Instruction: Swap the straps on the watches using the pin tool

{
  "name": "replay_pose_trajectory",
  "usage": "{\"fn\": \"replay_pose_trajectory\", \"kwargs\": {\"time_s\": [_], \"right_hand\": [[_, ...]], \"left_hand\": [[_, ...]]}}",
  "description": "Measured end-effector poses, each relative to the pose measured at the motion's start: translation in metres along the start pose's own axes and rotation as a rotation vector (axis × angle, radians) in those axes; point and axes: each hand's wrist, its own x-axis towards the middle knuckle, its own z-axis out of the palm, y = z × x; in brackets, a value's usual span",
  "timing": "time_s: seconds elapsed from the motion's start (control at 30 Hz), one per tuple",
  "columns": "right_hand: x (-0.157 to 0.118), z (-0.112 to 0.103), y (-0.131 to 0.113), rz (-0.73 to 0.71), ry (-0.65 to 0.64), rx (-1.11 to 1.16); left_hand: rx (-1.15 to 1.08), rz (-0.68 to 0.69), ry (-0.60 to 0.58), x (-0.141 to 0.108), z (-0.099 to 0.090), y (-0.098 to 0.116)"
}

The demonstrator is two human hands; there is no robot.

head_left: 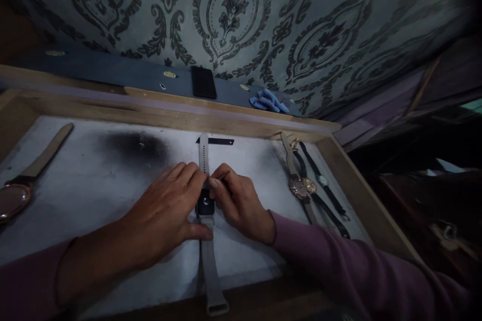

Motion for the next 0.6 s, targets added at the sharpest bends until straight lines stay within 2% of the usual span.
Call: {"fn": "replay_pose_trajectory", "kwargs": {"time_s": [0.43, 0.6], "right_hand": [[0.0017, 0.0017, -0.0002, 0.006, 0.002, 0.062], [0.0013, 0.0015, -0.0015, 0.043, 0.003, 0.072]], "left_hand": [[-0.007, 0.03, 0.039, -0.0011, 0.0005, 0.0005], [0.019, 0.017, 0.017, -0.0013, 0.0003, 0.0009]]}}
